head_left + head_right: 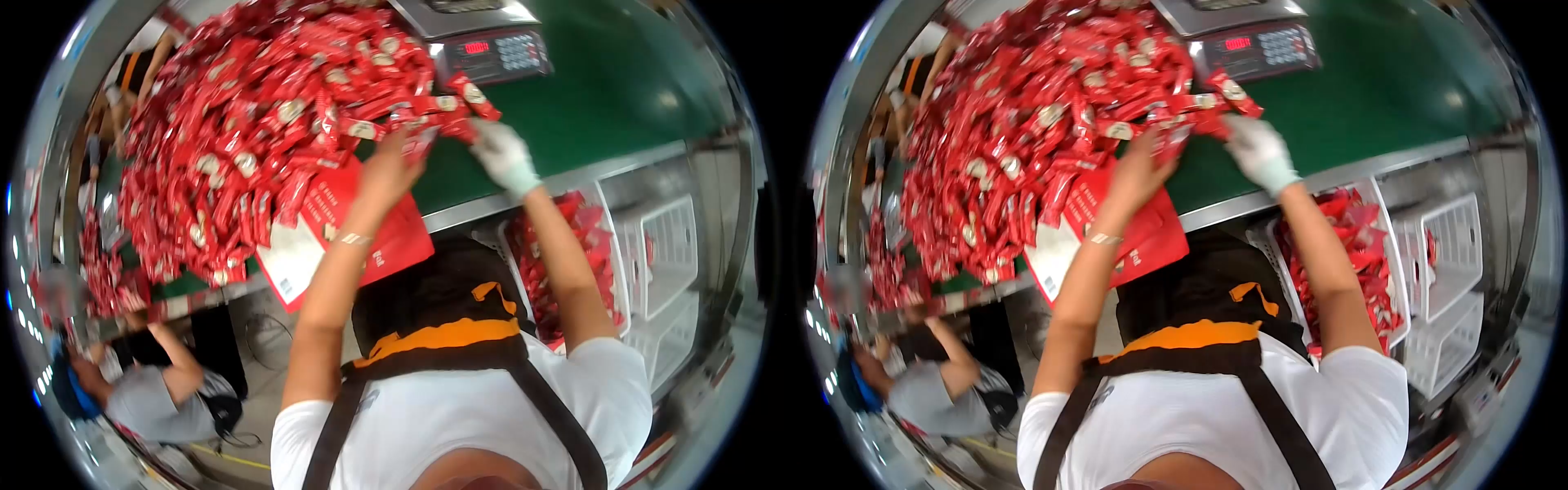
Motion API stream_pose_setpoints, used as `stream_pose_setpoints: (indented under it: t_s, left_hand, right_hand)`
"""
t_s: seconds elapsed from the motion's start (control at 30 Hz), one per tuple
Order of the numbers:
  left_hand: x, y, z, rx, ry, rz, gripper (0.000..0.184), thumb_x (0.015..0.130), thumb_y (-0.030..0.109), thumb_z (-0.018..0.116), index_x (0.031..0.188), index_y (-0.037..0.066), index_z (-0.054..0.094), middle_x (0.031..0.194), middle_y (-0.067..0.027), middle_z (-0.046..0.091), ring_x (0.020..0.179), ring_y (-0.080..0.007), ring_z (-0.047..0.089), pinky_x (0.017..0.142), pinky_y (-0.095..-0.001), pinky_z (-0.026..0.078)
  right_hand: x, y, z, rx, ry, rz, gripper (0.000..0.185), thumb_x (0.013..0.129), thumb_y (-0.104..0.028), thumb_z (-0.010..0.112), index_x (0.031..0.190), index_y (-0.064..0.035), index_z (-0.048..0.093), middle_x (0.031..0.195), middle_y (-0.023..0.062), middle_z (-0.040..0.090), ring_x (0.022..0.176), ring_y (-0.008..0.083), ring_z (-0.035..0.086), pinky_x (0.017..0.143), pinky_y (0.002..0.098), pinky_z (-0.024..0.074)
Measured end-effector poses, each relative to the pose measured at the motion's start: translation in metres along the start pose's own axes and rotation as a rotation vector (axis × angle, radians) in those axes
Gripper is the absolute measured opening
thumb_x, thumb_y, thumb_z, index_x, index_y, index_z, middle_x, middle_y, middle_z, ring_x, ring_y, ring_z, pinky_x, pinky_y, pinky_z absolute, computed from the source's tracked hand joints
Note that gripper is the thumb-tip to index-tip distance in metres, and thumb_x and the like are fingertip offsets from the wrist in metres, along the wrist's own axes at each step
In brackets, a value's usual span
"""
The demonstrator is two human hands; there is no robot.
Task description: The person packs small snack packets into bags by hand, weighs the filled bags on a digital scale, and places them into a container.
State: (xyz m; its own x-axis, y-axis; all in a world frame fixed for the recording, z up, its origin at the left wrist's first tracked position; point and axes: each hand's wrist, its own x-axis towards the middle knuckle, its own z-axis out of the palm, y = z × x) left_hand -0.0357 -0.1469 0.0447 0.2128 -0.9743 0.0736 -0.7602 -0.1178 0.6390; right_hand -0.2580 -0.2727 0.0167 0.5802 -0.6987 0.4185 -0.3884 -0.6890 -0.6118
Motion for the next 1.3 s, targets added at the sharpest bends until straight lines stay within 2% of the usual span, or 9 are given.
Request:
stream_pose_setpoints:
  t_s: [0.17, 0.27, 0.33, 0.53, 0.63, 0.87, 1.0, 1.13, 1.3]
  left_hand:
    - [0.023, 0.036, 0.080, -0.248, 0.182, 0.213, 0.077, 0.089, 0.025, 0.062, 0.150, -0.002, 0.023, 0.147, -0.0263, 0.038, 0.136, -0.0420, 0.037, 0.113, -0.0420, 0.033]
    - [-0.038, 0.017, 0.033, -0.075, 0.346, 0.282, 0.052, 0.084, 0.017, 0.066, 0.133, 0.003, 0.054, 0.137, -0.0212, 0.052, 0.127, -0.0375, 0.049, 0.106, -0.0429, 0.041]
    - [-0.078, -0.030, 0.006, 0.169, 0.601, 0.151, 0.041, 0.076, 0.012, 0.066, 0.116, 0.005, 0.064, 0.120, -0.0179, 0.060, 0.112, -0.0358, 0.057, 0.094, -0.0456, 0.046]
    - [-0.118, -0.139, -0.057, 0.543, 0.518, -0.233, 0.050, 0.082, 0.015, 0.064, 0.129, 0.002, 0.053, 0.122, -0.0189, 0.056, 0.109, -0.0379, 0.053, 0.094, -0.0469, 0.044]
    - [-0.116, -0.143, -0.069, 0.557, 0.371, -0.322, 0.050, 0.082, 0.015, 0.065, 0.129, 0.004, 0.053, 0.119, -0.0157, 0.057, 0.107, -0.0334, 0.056, 0.087, -0.0477, 0.047]
    - [-0.149, -0.124, -0.072, 0.189, 0.664, -0.413, 0.051, 0.083, 0.019, 0.066, 0.128, -0.001, 0.051, 0.119, -0.0252, 0.057, 0.113, -0.0426, 0.053, 0.096, -0.0471, 0.044]
    - [-0.140, -0.100, -0.070, 0.073, 0.762, -0.386, 0.058, 0.084, 0.015, 0.065, 0.133, -0.007, 0.045, 0.125, -0.0280, 0.054, 0.116, -0.0424, 0.052, 0.101, -0.0457, 0.041]
    - [-0.111, -0.065, -0.058, -0.076, 0.691, -0.249, 0.058, 0.083, 0.016, 0.066, 0.133, -0.007, 0.047, 0.127, -0.0269, 0.054, 0.118, -0.0397, 0.052, 0.103, -0.0442, 0.040]
    - [-0.035, -0.019, 0.008, -0.232, 0.500, -0.058, 0.061, 0.082, 0.019, 0.067, 0.135, -0.004, 0.045, 0.126, -0.0276, 0.054, 0.119, -0.0416, 0.052, 0.102, -0.0441, 0.042]
  right_hand:
    - [-0.009, 0.082, -0.012, -0.298, 0.089, 0.132, 0.046, 0.090, -0.018, 0.062, 0.133, -0.0052, 0.054, 0.135, 0.0219, 0.052, 0.120, 0.0401, 0.052, 0.103, 0.0428, 0.0429]
    - [-0.005, 0.021, -0.011, -0.204, 0.107, 0.013, 0.046, 0.089, -0.017, 0.062, 0.132, -0.0049, 0.054, 0.135, 0.0214, 0.052, 0.124, 0.0388, 0.048, 0.106, 0.0443, 0.0391]
    - [0.001, -0.034, 0.011, -0.106, 0.056, -0.033, 0.045, 0.086, -0.014, 0.064, 0.129, -0.0045, 0.056, 0.131, 0.0187, 0.055, 0.123, 0.0370, 0.050, 0.105, 0.0438, 0.0400]
    - [0.054, -0.153, 0.156, 0.036, -0.506, -0.200, 0.065, 0.085, -0.026, 0.066, 0.143, -0.0105, 0.041, 0.130, 0.0198, 0.054, 0.119, 0.0381, 0.051, 0.104, 0.0435, 0.0405]
    - [0.072, -0.163, 0.201, -0.254, -0.487, -0.234, 0.067, 0.085, -0.018, 0.063, 0.146, -0.0118, 0.036, 0.119, 0.0218, 0.057, 0.107, 0.0415, 0.056, 0.092, 0.0463, 0.0476]
    - [0.084, -0.163, 0.246, 0.043, -0.315, -0.043, 0.080, 0.082, -0.011, 0.066, 0.149, -0.0019, 0.023, 0.118, 0.0271, 0.058, 0.103, 0.0413, 0.061, 0.086, 0.0491, 0.0511]
    - [0.059, -0.160, 0.210, -0.257, -0.443, -0.166, 0.079, 0.082, -0.009, 0.064, 0.150, -0.0066, 0.023, 0.112, 0.0237, 0.059, 0.098, 0.0408, 0.061, 0.083, 0.0457, 0.0522]
    - [0.021, -0.135, 0.086, -0.025, -0.564, -0.362, 0.071, 0.080, -0.003, 0.060, 0.145, -0.0070, 0.032, 0.103, 0.0179, 0.059, 0.090, 0.0361, 0.062, 0.079, 0.0436, 0.0521]
    - [0.006, -0.055, 0.019, -0.383, -0.762, -0.096, 0.072, 0.080, -0.012, 0.069, 0.144, -0.0123, 0.036, 0.116, 0.0170, 0.061, 0.111, 0.0334, 0.057, 0.090, 0.0434, 0.0489]
